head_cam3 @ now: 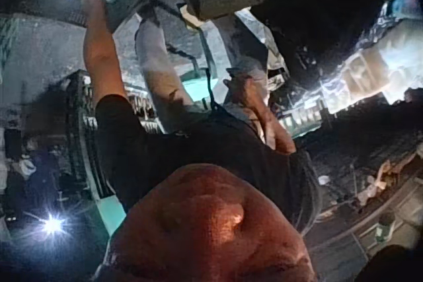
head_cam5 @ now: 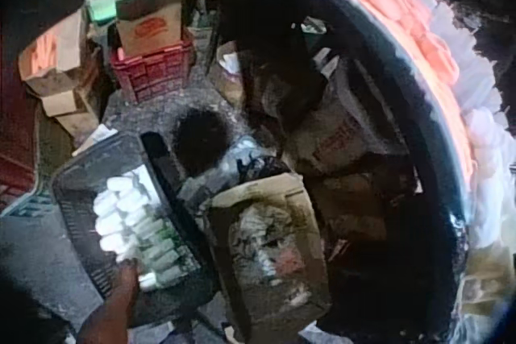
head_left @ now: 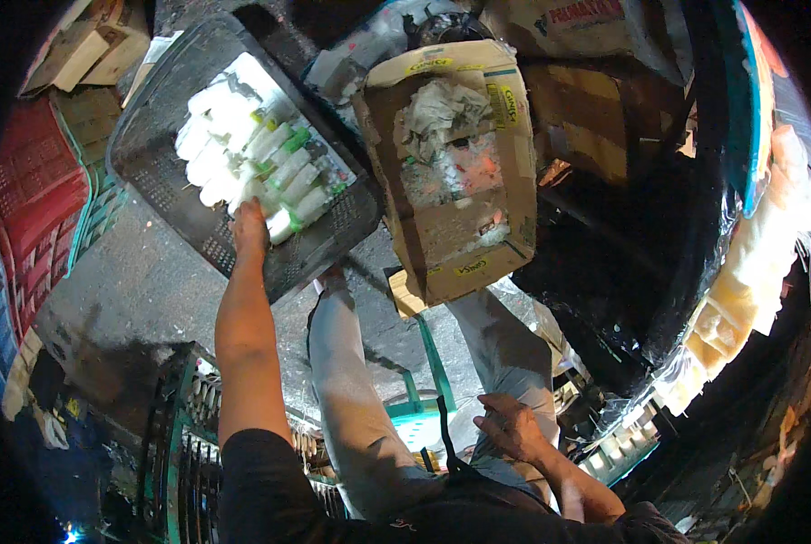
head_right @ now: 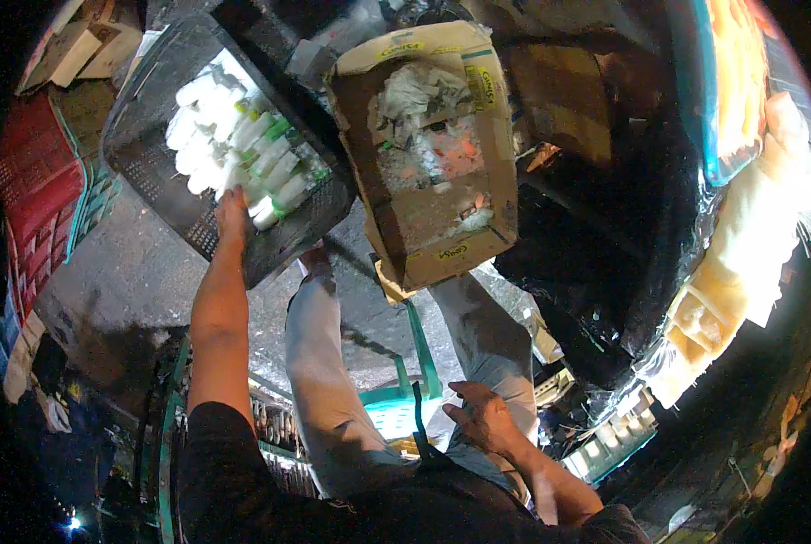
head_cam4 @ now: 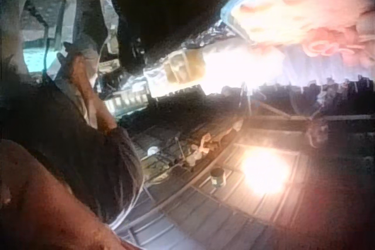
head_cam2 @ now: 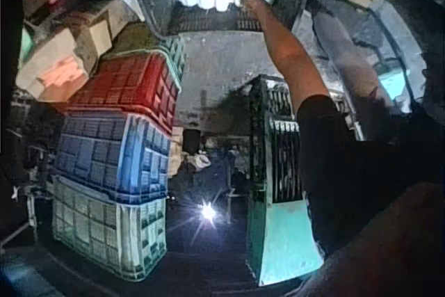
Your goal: The person inserts wooden sticks into white cylindrical objects and ties them with string, then places the finished units into a tray. The person repeats this process for several cylinders, organizing the completed items in a nearby container.
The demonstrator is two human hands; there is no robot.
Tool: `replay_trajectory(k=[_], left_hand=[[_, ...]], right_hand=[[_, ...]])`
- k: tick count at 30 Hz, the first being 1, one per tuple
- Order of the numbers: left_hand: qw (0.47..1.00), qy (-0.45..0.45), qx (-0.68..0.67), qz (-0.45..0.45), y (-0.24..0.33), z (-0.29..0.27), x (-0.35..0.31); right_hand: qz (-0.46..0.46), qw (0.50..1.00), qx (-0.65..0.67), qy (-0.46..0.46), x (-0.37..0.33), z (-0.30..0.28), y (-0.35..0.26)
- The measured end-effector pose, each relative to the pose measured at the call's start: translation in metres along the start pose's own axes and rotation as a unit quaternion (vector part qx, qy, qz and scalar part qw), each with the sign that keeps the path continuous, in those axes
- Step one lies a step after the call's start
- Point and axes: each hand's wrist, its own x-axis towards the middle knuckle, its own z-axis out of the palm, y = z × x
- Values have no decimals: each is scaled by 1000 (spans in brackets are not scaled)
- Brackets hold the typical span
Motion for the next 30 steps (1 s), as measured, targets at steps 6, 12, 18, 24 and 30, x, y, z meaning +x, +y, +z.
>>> replay_trajectory(k=[6,12,18,24,30], left_hand=[[996,93,0,16,2,-5,-35],[979,128,-139,72,43,-67,-136],[942,131,-285,117,49,-80,-214],[918,107,-376,75,54,-90,-267],[917,13,-395,55,50,-155,-312]], right_hand=[[-56,997,-42,-28,69,-8,15],[-160,915,-100,356,361,-68,-70],[-74,944,-18,322,466,-141,-126],[-250,890,-49,378,328,-78,-49],[-8,972,13,236,229,-18,11]])
